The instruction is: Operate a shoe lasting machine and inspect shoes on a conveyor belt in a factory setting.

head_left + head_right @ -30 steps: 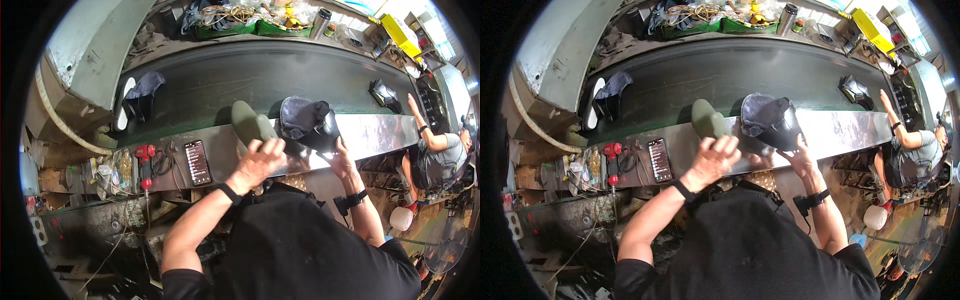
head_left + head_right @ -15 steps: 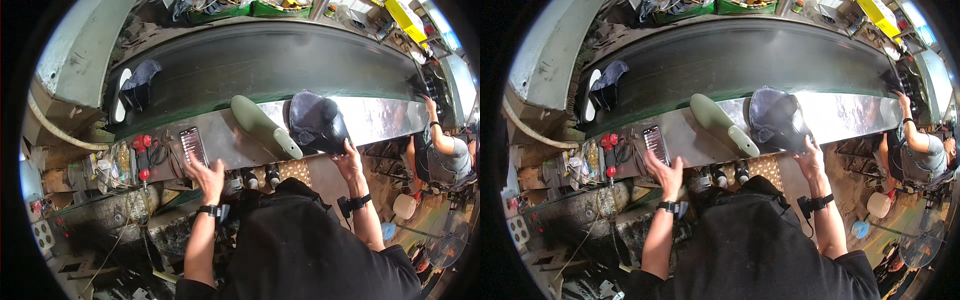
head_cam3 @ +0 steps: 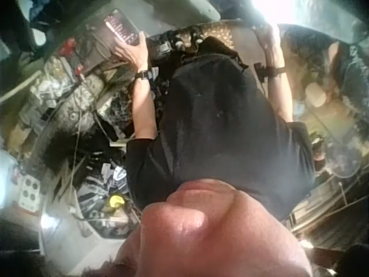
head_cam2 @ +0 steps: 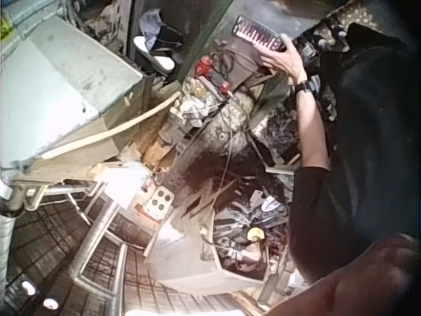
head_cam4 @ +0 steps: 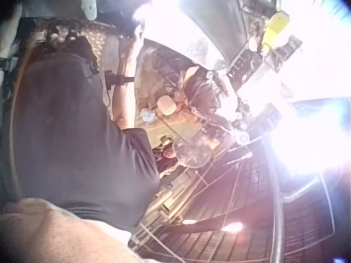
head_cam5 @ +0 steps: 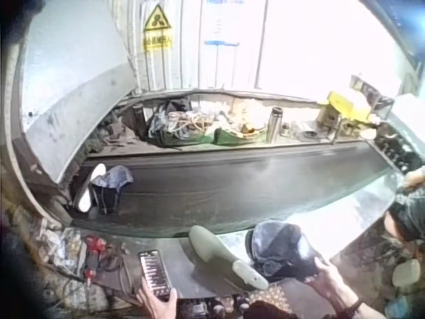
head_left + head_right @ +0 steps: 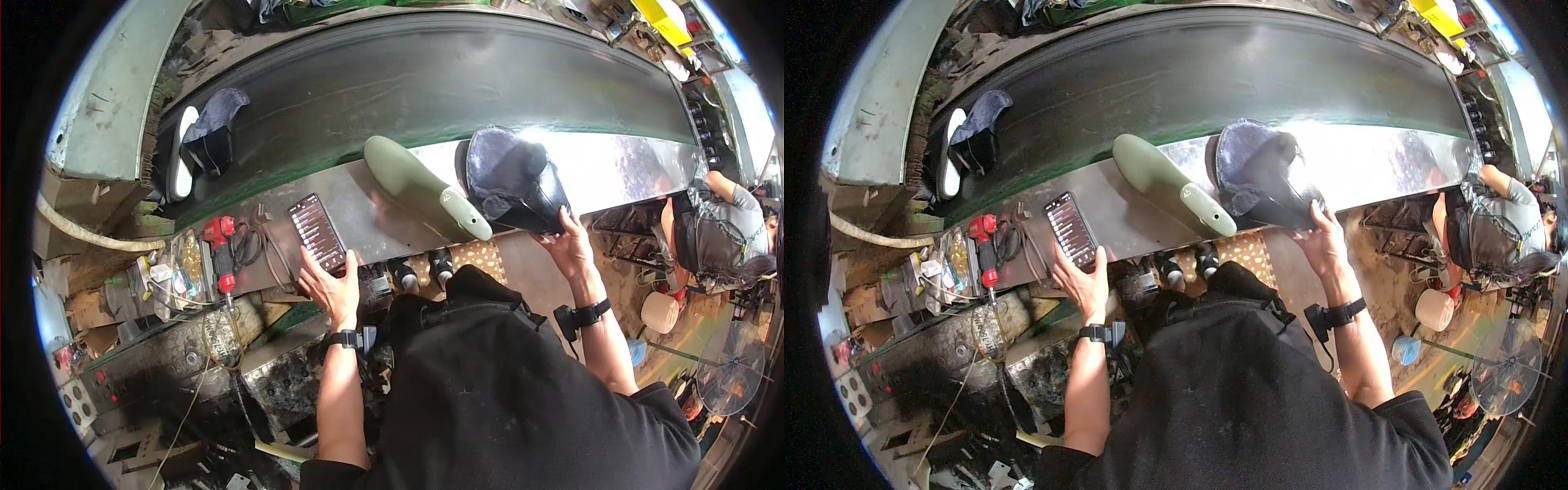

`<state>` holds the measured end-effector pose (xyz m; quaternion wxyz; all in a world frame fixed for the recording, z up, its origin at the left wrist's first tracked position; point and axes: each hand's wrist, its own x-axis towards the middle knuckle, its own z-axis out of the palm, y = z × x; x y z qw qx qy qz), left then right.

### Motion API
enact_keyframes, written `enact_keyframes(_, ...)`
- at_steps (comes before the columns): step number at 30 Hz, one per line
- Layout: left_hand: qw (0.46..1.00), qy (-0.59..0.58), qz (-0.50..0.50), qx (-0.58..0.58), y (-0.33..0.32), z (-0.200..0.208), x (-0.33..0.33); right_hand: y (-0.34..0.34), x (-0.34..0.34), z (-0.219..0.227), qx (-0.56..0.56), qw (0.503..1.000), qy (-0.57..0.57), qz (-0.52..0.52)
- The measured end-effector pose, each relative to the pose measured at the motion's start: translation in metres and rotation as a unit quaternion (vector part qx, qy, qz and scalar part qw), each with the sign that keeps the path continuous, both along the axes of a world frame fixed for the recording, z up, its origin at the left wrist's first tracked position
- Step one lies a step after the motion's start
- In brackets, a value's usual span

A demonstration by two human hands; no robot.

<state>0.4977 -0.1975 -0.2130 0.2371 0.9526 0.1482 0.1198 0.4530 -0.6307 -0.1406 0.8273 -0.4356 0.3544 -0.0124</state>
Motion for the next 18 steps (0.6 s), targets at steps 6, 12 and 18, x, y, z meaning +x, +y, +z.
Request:
enact_keyframes(6, 0.988, -0.111, -0.002, -0.108, 0.02, -0.016, -0.013, -0.008, -0.007, -0.008, 0.019, 1.0, -0.01, -0.017)
enact_keyframes(12, 0.956, -0.022, 0.073, -0.285, 0.015, -0.01, -0.024, -0.01, -0.008, -0.01, 0.0, 1.0, 0.01, -0.011)
enact_keyframes(18, 0.992, -0.04, -0.061, -0.102, 0.009, -0.015, -0.037, -0.011, -0.011, -0.015, 0.026, 0.999, 0.0, -0.026)
